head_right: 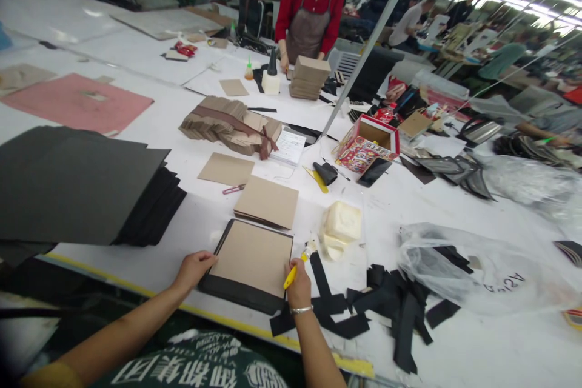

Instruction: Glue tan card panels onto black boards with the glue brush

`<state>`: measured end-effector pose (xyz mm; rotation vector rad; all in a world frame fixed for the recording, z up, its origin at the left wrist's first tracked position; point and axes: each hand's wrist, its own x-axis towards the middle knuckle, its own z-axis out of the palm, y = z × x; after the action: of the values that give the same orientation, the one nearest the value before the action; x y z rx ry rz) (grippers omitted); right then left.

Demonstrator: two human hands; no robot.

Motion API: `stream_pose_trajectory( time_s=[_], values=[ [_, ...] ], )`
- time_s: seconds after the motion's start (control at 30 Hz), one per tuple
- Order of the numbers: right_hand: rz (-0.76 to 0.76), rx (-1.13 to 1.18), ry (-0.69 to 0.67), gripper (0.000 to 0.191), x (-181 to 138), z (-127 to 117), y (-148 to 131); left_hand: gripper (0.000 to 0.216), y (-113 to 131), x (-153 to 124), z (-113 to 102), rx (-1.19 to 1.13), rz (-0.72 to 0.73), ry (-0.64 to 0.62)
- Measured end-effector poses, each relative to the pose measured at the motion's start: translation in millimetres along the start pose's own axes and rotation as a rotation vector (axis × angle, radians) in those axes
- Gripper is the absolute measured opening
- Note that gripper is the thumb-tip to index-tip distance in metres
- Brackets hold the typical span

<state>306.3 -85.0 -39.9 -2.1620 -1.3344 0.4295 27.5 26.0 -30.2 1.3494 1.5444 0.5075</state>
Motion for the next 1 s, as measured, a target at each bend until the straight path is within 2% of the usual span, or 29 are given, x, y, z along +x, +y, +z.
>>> stream_pose_trajectory(
  time_s=[0.47,0.77,1.0],
  values=[
    [0.076,-0.112,-0.072,0.021,2.2,-1.8,-12.8,0.028,-11.0,5.4,2.5,0.079,-0.016,-0.066],
    [0.09,-0.122,-0.088,0.018,4.2,-0.9,-13.3,0.027,-13.6,6.8,4.9,0.13,-0.016,-0.046],
    [0.059,-0.118,-0.111,0.023,7.4,-0.1,-14.9,0.022,-5.7,4.7,5.4,0.104,0.015,-0.005]
  ],
)
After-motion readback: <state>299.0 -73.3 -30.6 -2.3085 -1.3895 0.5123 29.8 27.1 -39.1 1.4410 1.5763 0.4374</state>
